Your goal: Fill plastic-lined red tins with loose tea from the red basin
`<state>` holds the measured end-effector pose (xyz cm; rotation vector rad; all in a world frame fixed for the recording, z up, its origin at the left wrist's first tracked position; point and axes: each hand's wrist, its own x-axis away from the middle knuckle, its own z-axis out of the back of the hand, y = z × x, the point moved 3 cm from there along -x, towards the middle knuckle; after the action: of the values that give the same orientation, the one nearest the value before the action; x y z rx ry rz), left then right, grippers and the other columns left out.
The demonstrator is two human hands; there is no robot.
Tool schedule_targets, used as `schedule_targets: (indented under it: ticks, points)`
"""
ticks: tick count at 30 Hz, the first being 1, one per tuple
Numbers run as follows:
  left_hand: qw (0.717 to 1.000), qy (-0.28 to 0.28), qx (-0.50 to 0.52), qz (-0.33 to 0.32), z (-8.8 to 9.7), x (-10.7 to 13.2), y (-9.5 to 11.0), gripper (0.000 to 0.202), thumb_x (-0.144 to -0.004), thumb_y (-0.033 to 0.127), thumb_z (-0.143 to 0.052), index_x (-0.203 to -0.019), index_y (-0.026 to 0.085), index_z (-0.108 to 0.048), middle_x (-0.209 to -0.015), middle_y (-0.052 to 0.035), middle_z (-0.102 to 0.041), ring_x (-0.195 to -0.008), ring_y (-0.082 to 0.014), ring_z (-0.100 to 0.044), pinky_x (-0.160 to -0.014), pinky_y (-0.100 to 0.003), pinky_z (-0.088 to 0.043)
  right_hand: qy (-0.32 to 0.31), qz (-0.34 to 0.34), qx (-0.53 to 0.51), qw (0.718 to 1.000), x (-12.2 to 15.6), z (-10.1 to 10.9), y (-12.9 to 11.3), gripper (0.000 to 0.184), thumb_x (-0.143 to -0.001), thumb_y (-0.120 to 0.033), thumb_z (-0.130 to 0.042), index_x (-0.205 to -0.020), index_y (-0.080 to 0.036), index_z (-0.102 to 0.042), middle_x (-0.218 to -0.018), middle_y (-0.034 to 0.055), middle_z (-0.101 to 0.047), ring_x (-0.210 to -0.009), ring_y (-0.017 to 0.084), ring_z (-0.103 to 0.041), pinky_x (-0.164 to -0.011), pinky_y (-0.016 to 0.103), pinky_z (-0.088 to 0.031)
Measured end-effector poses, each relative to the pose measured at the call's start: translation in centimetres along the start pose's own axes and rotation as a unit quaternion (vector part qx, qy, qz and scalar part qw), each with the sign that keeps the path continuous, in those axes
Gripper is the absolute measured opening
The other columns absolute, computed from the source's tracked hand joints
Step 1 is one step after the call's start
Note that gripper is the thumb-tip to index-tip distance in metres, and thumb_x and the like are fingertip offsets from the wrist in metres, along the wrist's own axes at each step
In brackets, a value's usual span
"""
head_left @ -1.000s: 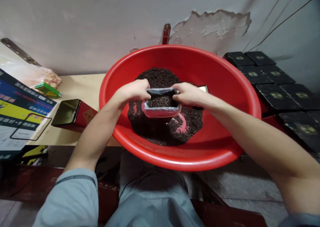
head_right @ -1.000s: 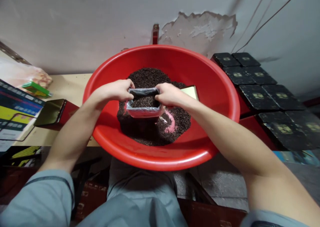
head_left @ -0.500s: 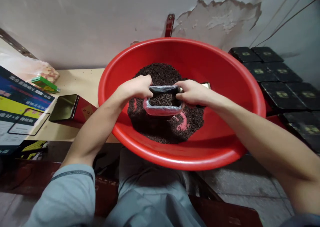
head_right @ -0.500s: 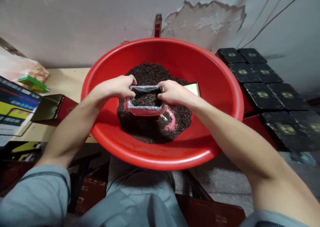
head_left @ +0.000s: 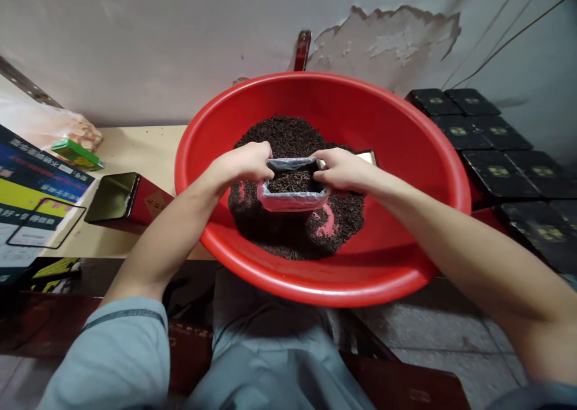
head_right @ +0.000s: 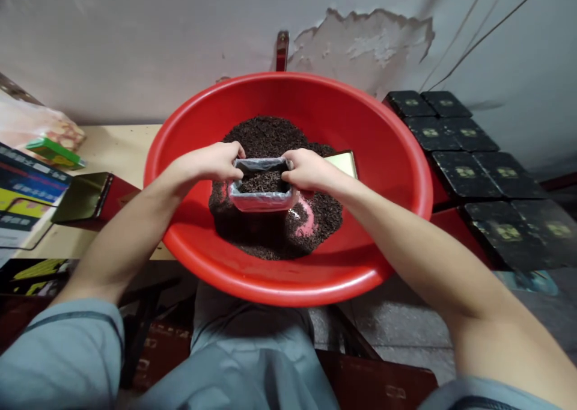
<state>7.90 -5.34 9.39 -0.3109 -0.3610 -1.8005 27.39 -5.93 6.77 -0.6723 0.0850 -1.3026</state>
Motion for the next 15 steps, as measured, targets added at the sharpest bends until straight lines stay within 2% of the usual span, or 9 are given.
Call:
schedule_targets:
  ticks: [4,7,9,10,12,14,15]
  points:
    - [1.000,-0.011,-0.009,-0.005,-0.5,-0.2,-0.1,0.048,-0.086,0.019,-0.074,-0.133,0.009,-0.075,-0.108,-0.0146,-0.084,-0.091,-0.0256,-0.080,-0.069,-0.026,-0.055,-0.047,0.004,-0.001,0.999,0.0,-0.7,0.0,0.035,-0.087,-0.004,-0.060,-0.119,-0.018,-0.068,-0.056,-0.0029,-0.064,-0.046,0.018,-0.061,-0.048,0.026,-0.044]
    - [1.000,-0.003,0.003,-0.025,-0.7,-0.2,-0.2,0.045,-0.087,0.018,-0.071,-0.131,0.011,-0.075,-0.104,-0.0132,-0.085,-0.091,-0.0254,-0.081,-0.069,-0.026,-0.056,-0.038,-0.006,-0.022,0.999,-0.2,-0.8,0.6,0.046,-0.089,-0.006,-0.059,-0.133,-0.019,-0.064,-0.063,-0.0022,-0.069,-0.048,0.019,-0.062,-0.050,0.029,-0.046]
    - [0.999,-0.012,0.007,-0.032,-0.8,-0.2,-0.2,0.044,-0.088,0.017,-0.070,-0.131,0.012,-0.075,-0.102,-0.0114,-0.085,-0.090,-0.0244,-0.081,-0.070,-0.025,-0.056,-0.035,-0.001,-0.006,0.999,-0.3,-0.6,1.2,0.046,-0.092,-0.010,-0.061,-0.137,-0.019,-0.064,-0.069,-0.0009,-0.073,-0.050,0.019,-0.063,-0.054,0.029,-0.047]
    - [0.999,-0.019,0.009,-0.032,-0.9,-0.2,-0.2,0.044,-0.088,0.017,-0.069,-0.132,0.012,-0.075,-0.101,-0.0107,-0.085,-0.089,-0.0238,-0.081,-0.071,-0.025,-0.057,-0.020,0.013,0.015,1.000,-0.4,-0.4,1.5,0.044,-0.094,-0.015,-0.064,-0.137,-0.020,-0.064,-0.073,0.0000,-0.075,-0.053,0.018,-0.064,-0.057,0.029,-0.048]
    - [0.999,-0.027,0.010,-0.030,-0.9,-0.3,-0.2,0.044,-0.089,0.017,-0.069,-0.133,0.013,-0.074,-0.103,-0.0102,-0.085,-0.090,-0.0233,-0.081,-0.072,-0.024,-0.057,0.066,0.072,0.070,0.993,-0.3,0.5,1.6,0.038,-0.095,-0.025,-0.071,-0.133,-0.020,-0.068,-0.084,0.0030,-0.078,-0.067,0.020,-0.069,-0.064,0.029,-0.049]
    - [0.999,-0.031,0.009,-0.030,-0.9,-0.4,-0.1,0.046,-0.089,0.017,-0.069,-0.135,0.013,-0.073,-0.106,-0.0101,-0.085,-0.091,-0.0232,-0.081,-0.071,-0.024,-0.057,0.156,0.167,0.129,0.965,0.2,1.1,0.9,0.025,-0.097,-0.030,-0.072,-0.120,-0.019,-0.075,-0.095,0.0075,-0.080,-0.084,0.022,-0.072,-0.075,0.031,-0.051]
    - [0.999,-0.033,0.006,-0.030,-0.9,-0.4,-0.1,0.047,-0.089,0.018,-0.069,-0.136,0.013,-0.073,-0.108,-0.0102,-0.085,-0.091,-0.0234,-0.081,-0.070,-0.024,-0.057,0.163,0.213,0.161,0.950,0.4,1.0,0.4,0.018,-0.099,-0.027,-0.069,-0.112,-0.018,-0.078,-0.099,0.0093,-0.080,-0.090,0.023,-0.072,-0.079,0.032,-0.051]
